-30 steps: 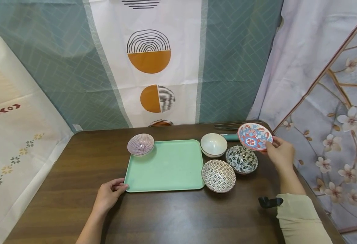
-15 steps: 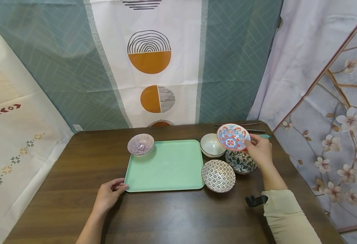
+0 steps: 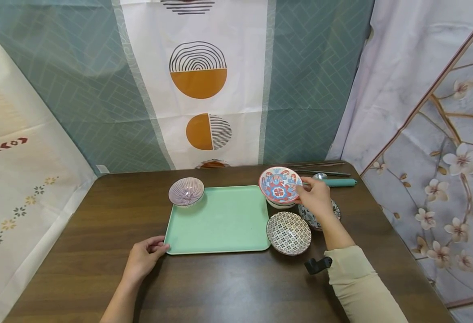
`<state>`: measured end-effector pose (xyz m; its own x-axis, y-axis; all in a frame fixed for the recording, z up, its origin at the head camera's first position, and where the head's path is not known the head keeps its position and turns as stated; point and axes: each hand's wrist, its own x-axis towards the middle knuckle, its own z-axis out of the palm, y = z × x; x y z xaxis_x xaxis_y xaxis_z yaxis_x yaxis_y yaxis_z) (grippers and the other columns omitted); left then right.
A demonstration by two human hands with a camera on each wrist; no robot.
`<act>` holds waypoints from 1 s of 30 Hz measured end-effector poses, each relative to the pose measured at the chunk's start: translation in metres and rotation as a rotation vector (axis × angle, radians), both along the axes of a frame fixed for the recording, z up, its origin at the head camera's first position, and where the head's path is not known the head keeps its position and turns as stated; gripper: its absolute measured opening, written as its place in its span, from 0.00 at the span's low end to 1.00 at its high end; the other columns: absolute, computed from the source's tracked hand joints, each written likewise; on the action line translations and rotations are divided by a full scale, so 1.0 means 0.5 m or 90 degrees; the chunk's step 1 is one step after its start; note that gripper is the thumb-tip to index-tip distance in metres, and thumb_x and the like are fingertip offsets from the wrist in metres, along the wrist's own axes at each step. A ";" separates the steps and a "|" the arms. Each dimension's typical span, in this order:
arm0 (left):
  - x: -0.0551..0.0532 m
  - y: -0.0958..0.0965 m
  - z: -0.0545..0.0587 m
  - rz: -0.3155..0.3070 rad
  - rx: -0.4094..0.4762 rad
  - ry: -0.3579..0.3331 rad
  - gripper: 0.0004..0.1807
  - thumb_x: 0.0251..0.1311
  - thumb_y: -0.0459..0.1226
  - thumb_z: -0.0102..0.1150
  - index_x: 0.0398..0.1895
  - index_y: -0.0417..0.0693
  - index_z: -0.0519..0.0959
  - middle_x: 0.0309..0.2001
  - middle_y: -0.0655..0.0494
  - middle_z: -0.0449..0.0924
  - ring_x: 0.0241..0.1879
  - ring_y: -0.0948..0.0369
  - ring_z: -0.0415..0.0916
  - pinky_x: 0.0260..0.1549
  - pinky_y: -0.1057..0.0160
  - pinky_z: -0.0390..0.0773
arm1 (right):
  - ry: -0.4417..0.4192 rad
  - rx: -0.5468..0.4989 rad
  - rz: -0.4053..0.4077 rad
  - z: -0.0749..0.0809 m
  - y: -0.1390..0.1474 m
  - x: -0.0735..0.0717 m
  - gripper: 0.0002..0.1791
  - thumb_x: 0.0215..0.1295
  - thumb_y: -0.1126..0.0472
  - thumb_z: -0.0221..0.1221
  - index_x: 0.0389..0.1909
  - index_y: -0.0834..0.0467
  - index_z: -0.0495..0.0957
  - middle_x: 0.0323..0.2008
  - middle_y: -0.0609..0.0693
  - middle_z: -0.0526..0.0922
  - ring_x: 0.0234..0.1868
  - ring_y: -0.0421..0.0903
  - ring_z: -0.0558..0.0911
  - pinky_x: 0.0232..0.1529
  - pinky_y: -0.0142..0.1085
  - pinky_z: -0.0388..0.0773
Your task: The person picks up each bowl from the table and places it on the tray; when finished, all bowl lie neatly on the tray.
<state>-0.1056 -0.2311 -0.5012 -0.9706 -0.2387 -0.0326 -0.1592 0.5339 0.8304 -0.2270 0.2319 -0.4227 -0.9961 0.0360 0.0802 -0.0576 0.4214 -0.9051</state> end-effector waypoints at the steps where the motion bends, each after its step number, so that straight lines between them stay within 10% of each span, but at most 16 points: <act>1: 0.001 0.000 0.000 -0.001 0.001 0.000 0.16 0.61 0.33 0.71 0.49 0.32 0.84 0.36 0.49 0.84 0.34 0.59 0.79 0.29 0.68 0.76 | 0.000 -0.002 0.008 0.001 -0.007 0.000 0.24 0.74 0.67 0.53 0.67 0.75 0.68 0.44 0.74 0.83 0.26 0.36 0.85 0.34 0.37 0.84; 30: 0.000 -0.002 -0.004 -0.001 0.002 0.003 0.17 0.60 0.33 0.71 0.51 0.34 0.84 0.36 0.50 0.84 0.35 0.60 0.80 0.31 0.68 0.77 | -0.043 -0.002 0.155 -0.012 -0.222 0.028 0.21 0.72 0.68 0.56 0.63 0.70 0.74 0.44 0.69 0.84 0.29 0.50 0.88 0.37 0.51 0.84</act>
<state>-0.1057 -0.2319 -0.5032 -0.9711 -0.2368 -0.0289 -0.1545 0.5319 0.8326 -0.2129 0.1207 -0.4288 -0.9786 -0.2053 0.0139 -0.0969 0.4003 -0.9113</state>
